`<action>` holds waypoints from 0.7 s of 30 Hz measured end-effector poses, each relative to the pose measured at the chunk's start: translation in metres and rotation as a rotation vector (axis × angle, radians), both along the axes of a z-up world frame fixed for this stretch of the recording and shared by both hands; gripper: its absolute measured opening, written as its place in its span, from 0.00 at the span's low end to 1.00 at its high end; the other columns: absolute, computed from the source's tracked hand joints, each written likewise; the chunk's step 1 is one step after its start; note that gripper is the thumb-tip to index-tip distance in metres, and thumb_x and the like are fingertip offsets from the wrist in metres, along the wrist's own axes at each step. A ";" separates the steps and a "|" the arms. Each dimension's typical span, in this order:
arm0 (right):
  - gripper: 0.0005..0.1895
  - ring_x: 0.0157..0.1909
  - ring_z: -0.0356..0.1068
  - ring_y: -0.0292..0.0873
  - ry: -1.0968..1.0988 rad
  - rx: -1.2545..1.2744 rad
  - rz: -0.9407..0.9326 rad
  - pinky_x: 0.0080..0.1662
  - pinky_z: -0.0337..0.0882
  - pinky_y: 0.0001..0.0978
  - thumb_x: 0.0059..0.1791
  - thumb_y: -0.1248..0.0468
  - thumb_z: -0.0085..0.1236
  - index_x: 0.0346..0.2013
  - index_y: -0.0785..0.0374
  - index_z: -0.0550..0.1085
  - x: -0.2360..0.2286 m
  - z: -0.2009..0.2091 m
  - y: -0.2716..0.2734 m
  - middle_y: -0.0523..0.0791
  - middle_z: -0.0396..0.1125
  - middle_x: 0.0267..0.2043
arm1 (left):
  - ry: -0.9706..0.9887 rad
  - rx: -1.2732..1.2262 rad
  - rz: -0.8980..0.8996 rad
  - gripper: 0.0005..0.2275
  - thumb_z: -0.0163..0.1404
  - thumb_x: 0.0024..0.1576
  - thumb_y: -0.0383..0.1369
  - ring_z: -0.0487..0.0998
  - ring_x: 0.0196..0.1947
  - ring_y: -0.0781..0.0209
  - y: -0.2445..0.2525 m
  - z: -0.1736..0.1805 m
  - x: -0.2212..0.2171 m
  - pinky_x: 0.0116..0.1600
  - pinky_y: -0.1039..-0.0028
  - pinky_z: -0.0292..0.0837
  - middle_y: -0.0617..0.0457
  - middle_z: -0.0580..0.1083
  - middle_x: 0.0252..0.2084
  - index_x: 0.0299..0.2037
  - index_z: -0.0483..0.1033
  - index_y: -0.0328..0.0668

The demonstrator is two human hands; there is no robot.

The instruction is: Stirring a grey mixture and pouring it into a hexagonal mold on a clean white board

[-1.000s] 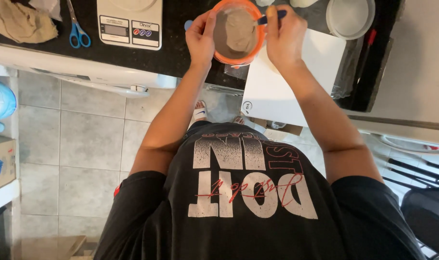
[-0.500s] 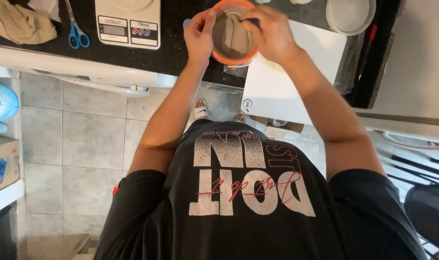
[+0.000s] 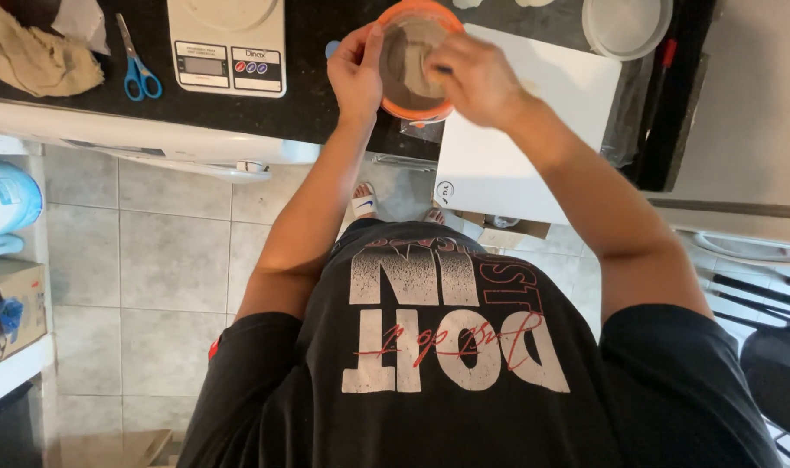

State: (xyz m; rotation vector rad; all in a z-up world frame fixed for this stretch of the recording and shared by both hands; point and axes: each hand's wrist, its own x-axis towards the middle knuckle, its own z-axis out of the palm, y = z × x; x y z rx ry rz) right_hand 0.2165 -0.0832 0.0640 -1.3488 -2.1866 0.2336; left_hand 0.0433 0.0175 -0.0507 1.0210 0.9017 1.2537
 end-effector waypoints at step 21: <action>0.20 0.18 0.49 0.32 1.338 -0.473 -0.883 0.24 0.41 0.22 0.54 0.54 0.50 0.36 0.70 0.78 0.009 -0.017 -0.030 0.49 0.66 0.20 | 0.052 0.034 0.023 0.13 0.56 0.58 0.41 0.80 0.40 0.66 0.000 0.011 -0.002 0.48 0.77 0.76 0.53 0.82 0.37 0.38 0.84 0.37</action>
